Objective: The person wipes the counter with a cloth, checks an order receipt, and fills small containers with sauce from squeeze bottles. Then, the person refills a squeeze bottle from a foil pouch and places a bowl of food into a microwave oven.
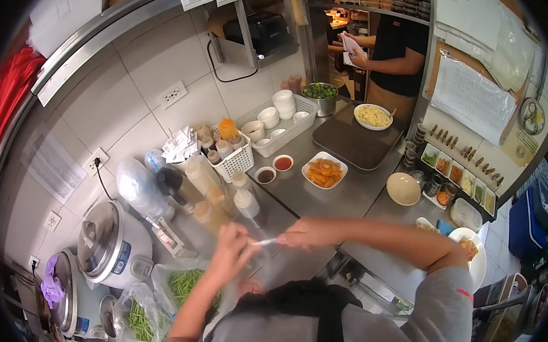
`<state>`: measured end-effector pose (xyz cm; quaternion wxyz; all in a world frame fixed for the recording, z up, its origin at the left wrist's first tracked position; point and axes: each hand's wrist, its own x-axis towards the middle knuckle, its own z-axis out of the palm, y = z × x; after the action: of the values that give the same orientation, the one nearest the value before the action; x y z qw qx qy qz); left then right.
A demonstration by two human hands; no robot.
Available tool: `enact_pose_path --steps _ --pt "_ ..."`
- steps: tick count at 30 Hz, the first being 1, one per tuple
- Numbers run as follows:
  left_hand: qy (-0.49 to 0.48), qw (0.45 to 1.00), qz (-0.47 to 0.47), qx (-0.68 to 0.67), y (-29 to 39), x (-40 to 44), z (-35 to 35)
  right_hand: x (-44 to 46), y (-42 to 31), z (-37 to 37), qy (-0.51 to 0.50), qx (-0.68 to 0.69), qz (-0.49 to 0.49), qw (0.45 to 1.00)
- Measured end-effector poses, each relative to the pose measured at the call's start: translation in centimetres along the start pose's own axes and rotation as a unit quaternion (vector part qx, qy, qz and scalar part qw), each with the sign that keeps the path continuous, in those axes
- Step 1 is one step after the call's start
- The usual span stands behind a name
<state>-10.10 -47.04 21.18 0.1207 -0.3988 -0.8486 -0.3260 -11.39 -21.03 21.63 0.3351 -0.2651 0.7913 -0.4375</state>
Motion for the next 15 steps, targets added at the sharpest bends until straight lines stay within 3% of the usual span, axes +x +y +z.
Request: enact_pose_path --steps 2,4,5,6,8,9,10,11,12,13,15 --pt "0.057 0.997 -0.002 0.048 0.2 1.1 -1.1 2.1 2.0 2.5 -0.068 0.268 -0.1 0.956" --pt "0.143 0.989 -0.041 -0.012 1.7 2.1 -1.8 3.5 0.6 5.4 -0.177 0.504 -0.156 0.831" --pt "0.187 0.98 -0.061 -0.041 2.0 2.5 -2.0 3.9 -1.3 6.6 -0.251 0.604 -0.16 0.74" --pt "0.213 0.972 -0.032 -0.095 1.8 2.6 -1.7 4.9 -1.1 7.3 -0.305 0.626 -0.159 0.7" --pt "0.186 0.909 -0.182 -0.325 1.3 1.8 0.1 7.3 0.8 7.9 -0.404 0.663 -0.158 0.611" --pt "0.164 0.85 -0.253 -0.432 1.2 1.4 0.8 8.0 2.4 7.0 -0.285 0.615 -0.159 0.718" --pt "0.117 0.832 -0.29 -0.458 1.2 1.1 1.0 8.4 4.4 5.7 -0.158 0.552 -0.156 0.804" --pt "0.103 0.903 -0.236 -0.343 0.7 0.8 1.3 8.7 6.2 4.8 -0.027 0.479 -0.147 0.865" --pt "0.08 0.955 -0.179 -0.221 -0.1 0.1 1.7 9.0 7.0 2.8 -0.044 0.335 -0.138 0.931" --pt "0.052 0.987 -0.115 -0.098 -0.9 -0.4 2.2 9.1 7.8 0.9 -0.057 0.183 -0.125 0.973" --pt "0.035 0.994 -0.097 0.021 -1.7 -1.4 3.9 8.0 6.8 1.5 0.071 0.071 -0.13 0.986"
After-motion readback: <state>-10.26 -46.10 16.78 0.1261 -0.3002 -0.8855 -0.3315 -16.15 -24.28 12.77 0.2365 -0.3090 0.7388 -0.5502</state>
